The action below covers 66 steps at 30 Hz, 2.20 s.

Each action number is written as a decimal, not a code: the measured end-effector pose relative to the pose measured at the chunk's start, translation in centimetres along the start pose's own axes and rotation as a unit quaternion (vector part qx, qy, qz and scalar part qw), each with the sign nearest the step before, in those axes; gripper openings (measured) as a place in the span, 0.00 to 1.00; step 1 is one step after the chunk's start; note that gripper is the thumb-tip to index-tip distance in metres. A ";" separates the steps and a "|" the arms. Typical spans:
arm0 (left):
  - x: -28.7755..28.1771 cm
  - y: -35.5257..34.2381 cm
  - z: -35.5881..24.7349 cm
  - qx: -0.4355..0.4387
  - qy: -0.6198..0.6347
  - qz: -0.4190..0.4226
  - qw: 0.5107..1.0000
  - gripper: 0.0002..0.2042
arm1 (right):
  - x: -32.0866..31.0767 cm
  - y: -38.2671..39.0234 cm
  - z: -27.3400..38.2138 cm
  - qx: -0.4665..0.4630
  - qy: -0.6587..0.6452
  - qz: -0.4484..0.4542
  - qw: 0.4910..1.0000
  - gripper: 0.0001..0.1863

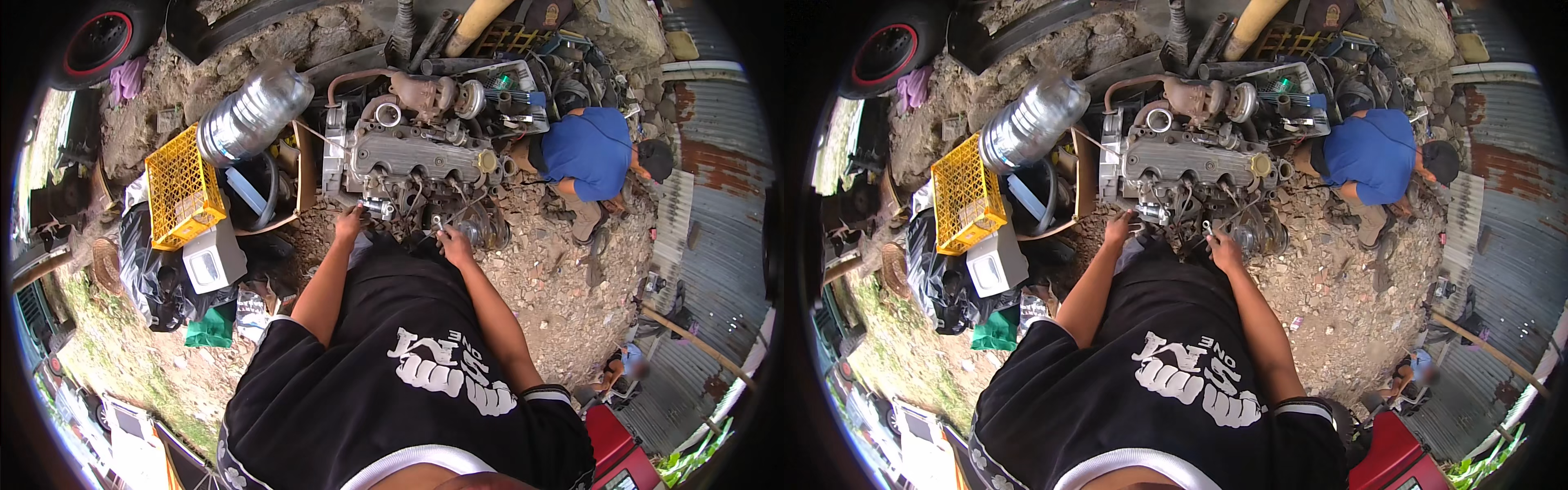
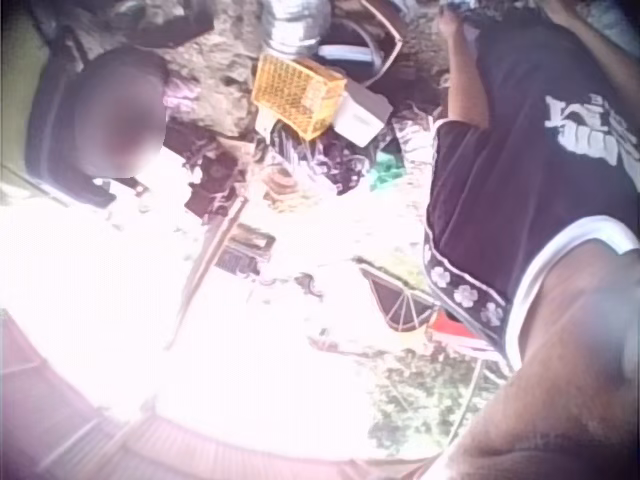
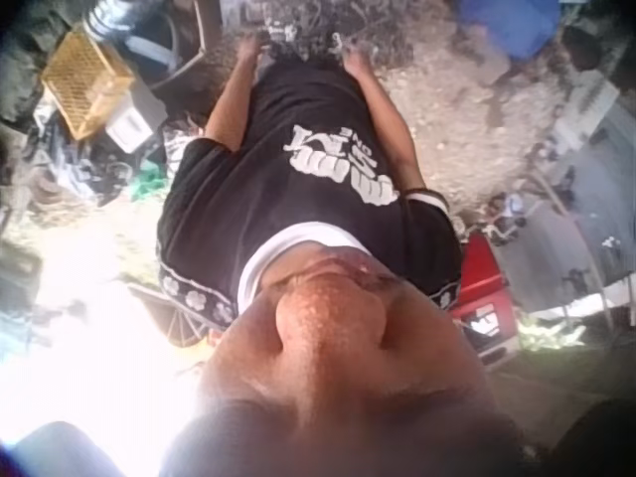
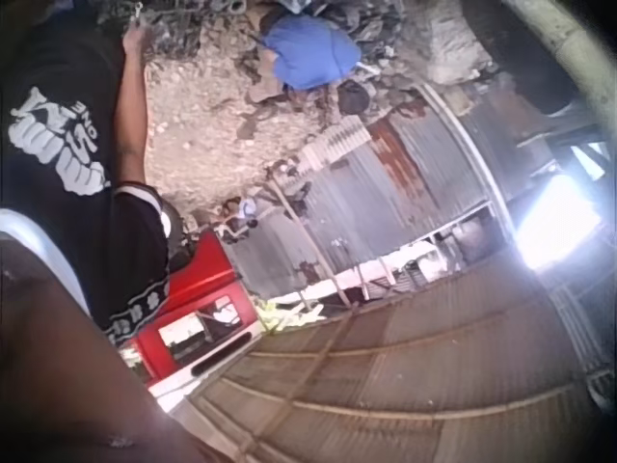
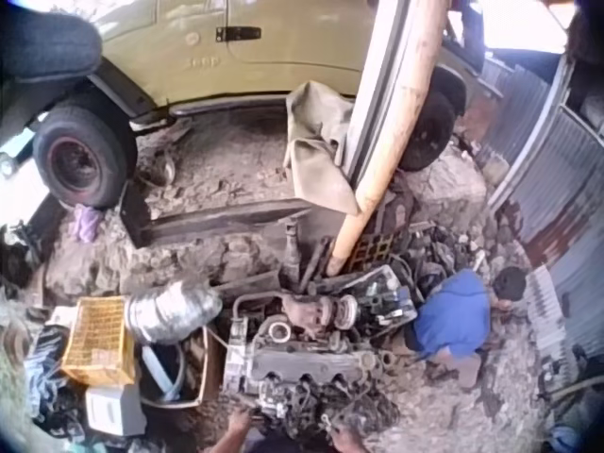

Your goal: The person uses a wrench to loosen and remove bolts from a car engine block. They manipulate the engine components and tools while standing in a cluttered outdoor area.

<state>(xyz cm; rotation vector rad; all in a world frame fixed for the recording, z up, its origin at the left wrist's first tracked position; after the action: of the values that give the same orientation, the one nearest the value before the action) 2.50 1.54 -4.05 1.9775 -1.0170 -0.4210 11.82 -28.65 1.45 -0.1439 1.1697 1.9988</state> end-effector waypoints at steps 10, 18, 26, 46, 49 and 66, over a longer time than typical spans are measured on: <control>-3.0 -0.5 -5.9 0.183 -0.203 -0.044 0.961 0.16 | 2.0 -0.2 2.9 0.008 -0.260 -0.051 0.964 0.14; 3.0 -8.9 -17.7 0.347 -0.310 -0.138 0.874 0.20 | 0.8 -0.3 13.3 -0.076 -0.061 -0.128 0.987 0.11; 8.3 -10.1 -17.8 0.331 -0.416 -0.214 0.820 0.16 | 0.5 -6.9 14.5 -0.064 -0.574 -0.121 0.807 0.05; 8.3 -9.4 -18.5 0.331 -0.483 -0.251 0.771 0.08 | 6.3 -11.8 14.1 0.139 -0.676 -0.217 0.690 0.12; 8.2 -9.4 -18.6 0.322 -0.488 -0.249 0.772 0.08 | 5.6 -11.5 14.2 0.206 -0.563 -0.238 0.764 0.09; 8.3 -9.5 -18.4 0.349 -0.490 -0.273 0.750 0.08 | 4.9 -13.5 13.6 0.048 -0.445 -0.168 0.878 0.17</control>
<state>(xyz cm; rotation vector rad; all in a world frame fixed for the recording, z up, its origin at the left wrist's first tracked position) 23.55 7.78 -0.38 2.7923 -1.2911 -1.7695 21.53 -11.88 -2.33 0.5421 0.5738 1.4073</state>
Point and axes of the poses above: each hand's wrist, its own y-axis away from the middle knuckle, its own x-axis out of the palm, z = x × y, the point moved 5 cm from there along -y, towards the middle knuckle
